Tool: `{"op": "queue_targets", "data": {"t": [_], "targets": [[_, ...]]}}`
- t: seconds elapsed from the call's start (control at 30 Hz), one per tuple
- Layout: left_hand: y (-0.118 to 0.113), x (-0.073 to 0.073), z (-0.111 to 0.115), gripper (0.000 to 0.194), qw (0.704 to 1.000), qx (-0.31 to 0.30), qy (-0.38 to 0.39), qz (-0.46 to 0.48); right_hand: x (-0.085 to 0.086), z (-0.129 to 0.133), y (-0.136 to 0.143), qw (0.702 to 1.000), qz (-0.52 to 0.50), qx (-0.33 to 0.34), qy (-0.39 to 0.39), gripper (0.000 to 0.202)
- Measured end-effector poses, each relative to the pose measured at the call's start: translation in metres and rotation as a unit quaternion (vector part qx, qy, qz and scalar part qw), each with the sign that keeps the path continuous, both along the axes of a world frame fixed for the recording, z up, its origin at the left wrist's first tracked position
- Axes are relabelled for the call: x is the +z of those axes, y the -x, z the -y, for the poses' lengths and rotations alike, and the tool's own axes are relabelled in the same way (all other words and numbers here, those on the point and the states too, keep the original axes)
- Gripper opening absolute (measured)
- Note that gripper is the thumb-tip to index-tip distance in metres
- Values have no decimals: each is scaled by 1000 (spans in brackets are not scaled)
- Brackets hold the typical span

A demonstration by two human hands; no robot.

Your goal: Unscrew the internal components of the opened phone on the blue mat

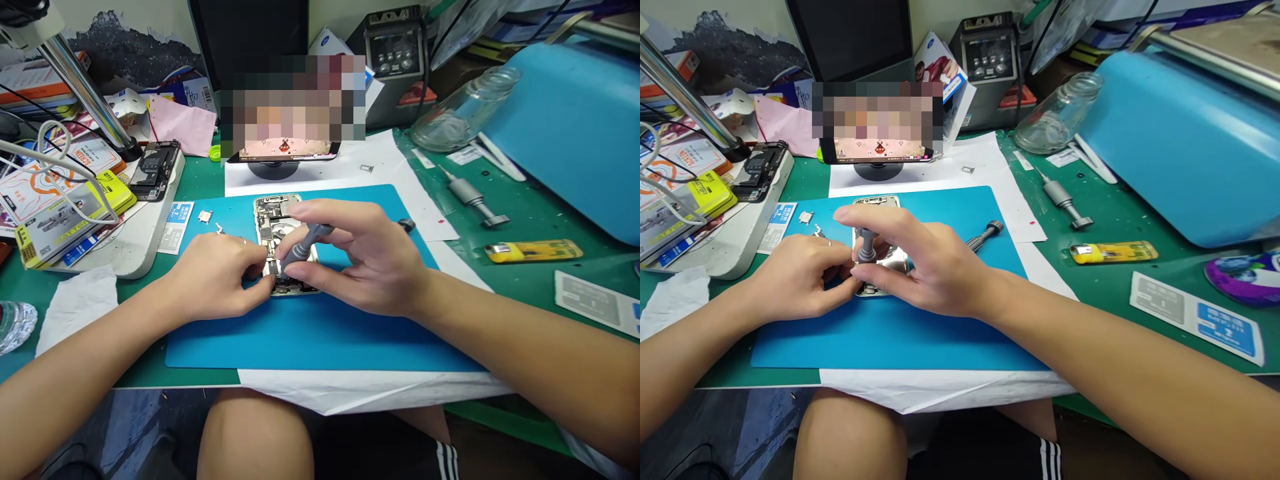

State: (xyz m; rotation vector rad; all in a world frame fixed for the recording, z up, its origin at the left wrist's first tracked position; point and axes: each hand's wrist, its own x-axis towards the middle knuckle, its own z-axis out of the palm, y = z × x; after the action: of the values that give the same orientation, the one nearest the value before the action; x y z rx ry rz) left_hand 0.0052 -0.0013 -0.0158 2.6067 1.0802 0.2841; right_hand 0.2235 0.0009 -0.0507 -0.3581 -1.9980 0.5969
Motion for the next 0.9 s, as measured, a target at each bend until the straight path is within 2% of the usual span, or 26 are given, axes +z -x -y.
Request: {"op": "queue_targets", "data": {"t": [0.17,0.53,0.73,0.9], "targets": [[0,0,1,26,1000,0,-2,4,-1,-1,0,1000,-7,14,6,81],[0,1,2,28,1000,-2,0,5,-2,0,-1,1000,17,10,22,76],[0,3,1,25,1000,-17,-7,19,1,0,0,1000,-13,4,10,75],[1,5,3,14,996,-32,-23,77,7,1,0,995,-62,-38,69,65]]}}
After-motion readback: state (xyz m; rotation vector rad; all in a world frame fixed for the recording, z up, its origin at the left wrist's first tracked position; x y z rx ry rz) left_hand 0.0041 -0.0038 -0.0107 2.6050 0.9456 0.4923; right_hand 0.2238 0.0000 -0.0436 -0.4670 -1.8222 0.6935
